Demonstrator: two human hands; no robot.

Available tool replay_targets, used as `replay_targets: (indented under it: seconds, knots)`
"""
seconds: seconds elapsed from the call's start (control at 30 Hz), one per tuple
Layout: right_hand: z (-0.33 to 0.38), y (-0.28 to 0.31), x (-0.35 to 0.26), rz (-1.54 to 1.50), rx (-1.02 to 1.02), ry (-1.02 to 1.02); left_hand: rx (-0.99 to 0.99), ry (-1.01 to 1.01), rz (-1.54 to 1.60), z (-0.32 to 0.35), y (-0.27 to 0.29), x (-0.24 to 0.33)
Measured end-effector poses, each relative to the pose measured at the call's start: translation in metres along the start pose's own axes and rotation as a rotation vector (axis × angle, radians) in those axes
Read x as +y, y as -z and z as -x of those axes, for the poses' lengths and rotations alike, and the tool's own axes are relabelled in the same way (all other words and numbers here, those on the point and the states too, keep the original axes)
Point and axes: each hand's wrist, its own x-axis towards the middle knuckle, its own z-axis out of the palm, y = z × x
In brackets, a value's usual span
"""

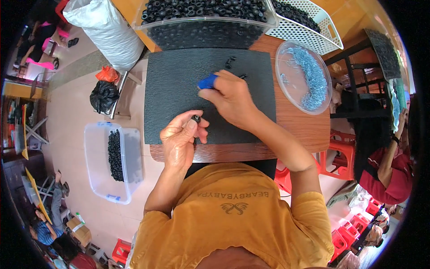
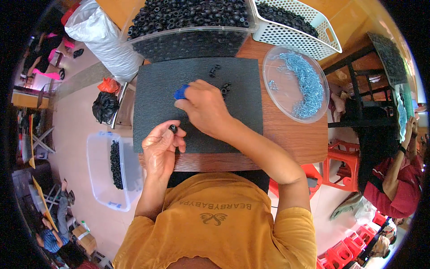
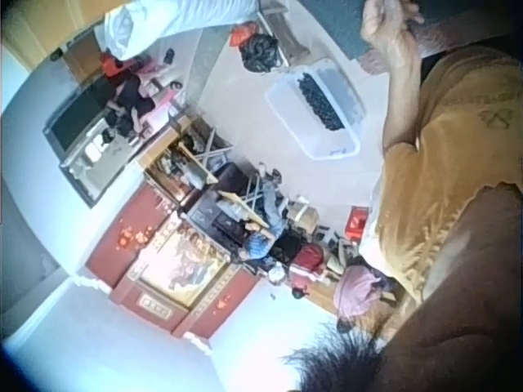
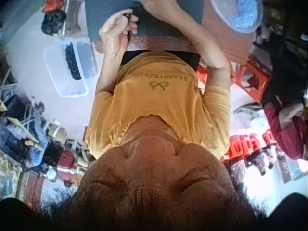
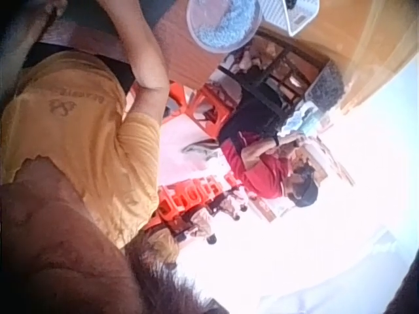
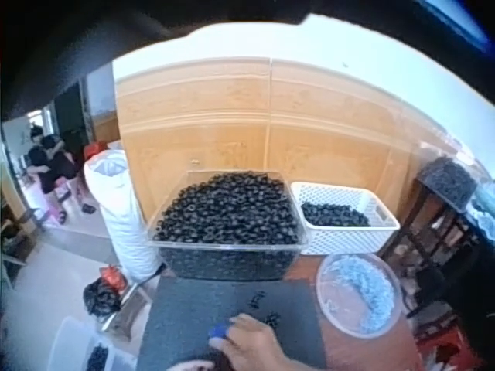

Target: The person fits blue components into small black grommets by hand, scoops more grommets from a container onto the work surface, and inserts blue components into the grommets.

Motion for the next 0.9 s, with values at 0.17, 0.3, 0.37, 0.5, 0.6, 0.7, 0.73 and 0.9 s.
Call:
replay_targets:
  seconds: [0.17,0.3,0.37,0.5,0.6,0.7,0.73,0.9]
  knots:
    - [0.041,0.025,-0.018,-0.123,0.210,-0.163,-0.058,0.058,0.064,-0.012,-0.029,-0.014]
    - [0.060,0.023,-0.023,0.059,0.361,0.002,-0.051,0.129,0.163,-0.014,-0.058,-0.020]
    - [0.067,0.024,-0.017,0.109,0.452,0.101,-0.049,0.144,0.168,-0.014,-0.066,-0.026]
    - [0.076,0.033,-0.019,0.191,0.439,0.060,-0.076,0.103,0.111,-0.014,-0.068,-0.036]
    - [0.082,0.036,-0.017,0.188,0.418,0.059,-0.073,0.027,0.029,-0.013,-0.070,-0.042]
    - [0.084,0.041,-0.018,0.115,0.380,0.035,-0.041,-0.027,-0.022,-0.012,-0.071,-0.046]
    - [0.083,0.045,-0.020,0.107,0.350,0.020,-0.041,-0.023,-0.021,-0.012,-0.070,-0.047]
    - [0.085,0.059,-0.029,-0.693,0.415,-0.529,-0.177,0.026,-0.026,-0.011,-0.067,-0.045]
